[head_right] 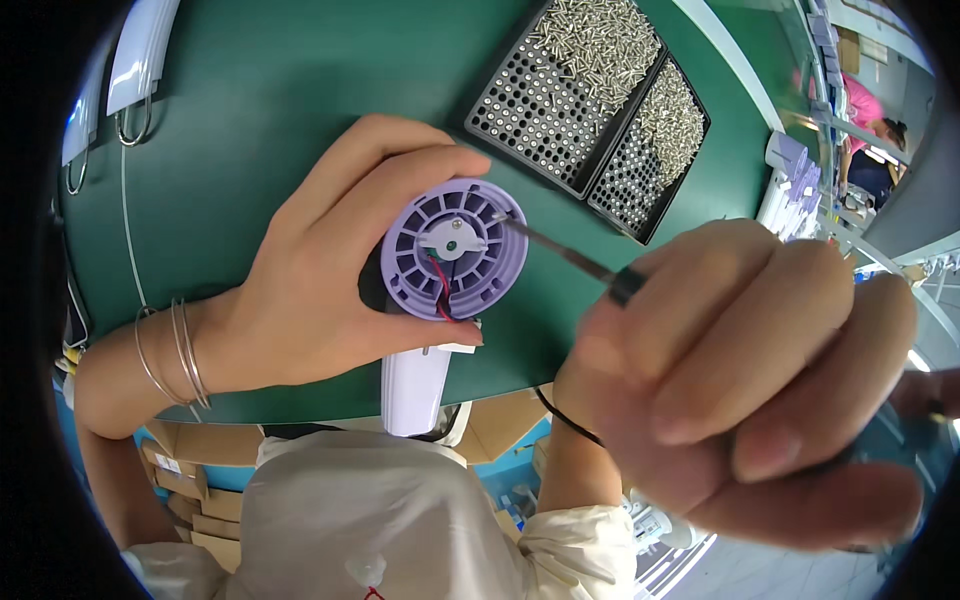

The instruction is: Assembling the internal components and housing of handheld portable fans using an electric screwdriver.

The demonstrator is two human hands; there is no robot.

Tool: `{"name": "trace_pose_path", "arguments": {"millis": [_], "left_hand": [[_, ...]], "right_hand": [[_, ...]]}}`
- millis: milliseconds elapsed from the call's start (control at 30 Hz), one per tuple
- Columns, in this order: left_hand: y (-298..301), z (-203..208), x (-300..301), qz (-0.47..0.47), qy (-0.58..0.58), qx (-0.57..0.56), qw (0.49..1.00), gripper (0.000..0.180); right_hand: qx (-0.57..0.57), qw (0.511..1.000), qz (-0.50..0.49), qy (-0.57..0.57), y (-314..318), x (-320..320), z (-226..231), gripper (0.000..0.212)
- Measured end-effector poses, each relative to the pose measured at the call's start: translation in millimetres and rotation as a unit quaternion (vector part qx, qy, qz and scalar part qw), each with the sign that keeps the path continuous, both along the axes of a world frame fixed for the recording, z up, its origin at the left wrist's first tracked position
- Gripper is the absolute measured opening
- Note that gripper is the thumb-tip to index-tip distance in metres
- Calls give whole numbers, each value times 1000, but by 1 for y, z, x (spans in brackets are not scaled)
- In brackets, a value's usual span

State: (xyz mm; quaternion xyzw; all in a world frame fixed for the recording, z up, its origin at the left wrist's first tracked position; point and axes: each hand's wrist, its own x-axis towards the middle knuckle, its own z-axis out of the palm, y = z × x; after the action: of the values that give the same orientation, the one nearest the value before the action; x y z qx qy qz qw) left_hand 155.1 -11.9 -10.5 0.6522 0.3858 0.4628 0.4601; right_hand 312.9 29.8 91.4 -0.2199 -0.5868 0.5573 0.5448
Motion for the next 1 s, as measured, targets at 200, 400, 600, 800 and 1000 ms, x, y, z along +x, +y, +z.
{"name": "trace_pose_path", "arguments": {"millis": [200,400,600,800,1000], "left_hand": [[2,-2,6,1,0,0,1000,81],[4,-7,6,4,-20,9,1000,80],[10,-6,-2,16,-6,0,1000,80],[6,-2,12,14,5,0,1000,77],[7,12,9,-14,49,-12,999,77]], "right_hand": [[86,987,53,-122,6,15,2,23],[99,978,-36,-181,-2,2,-15,31],[50,976,32,-211,22,-10,-30,46],[78,963,42,-256,17,2,-30,36],[30,997,71,-11,11,24,-9,25]]}}
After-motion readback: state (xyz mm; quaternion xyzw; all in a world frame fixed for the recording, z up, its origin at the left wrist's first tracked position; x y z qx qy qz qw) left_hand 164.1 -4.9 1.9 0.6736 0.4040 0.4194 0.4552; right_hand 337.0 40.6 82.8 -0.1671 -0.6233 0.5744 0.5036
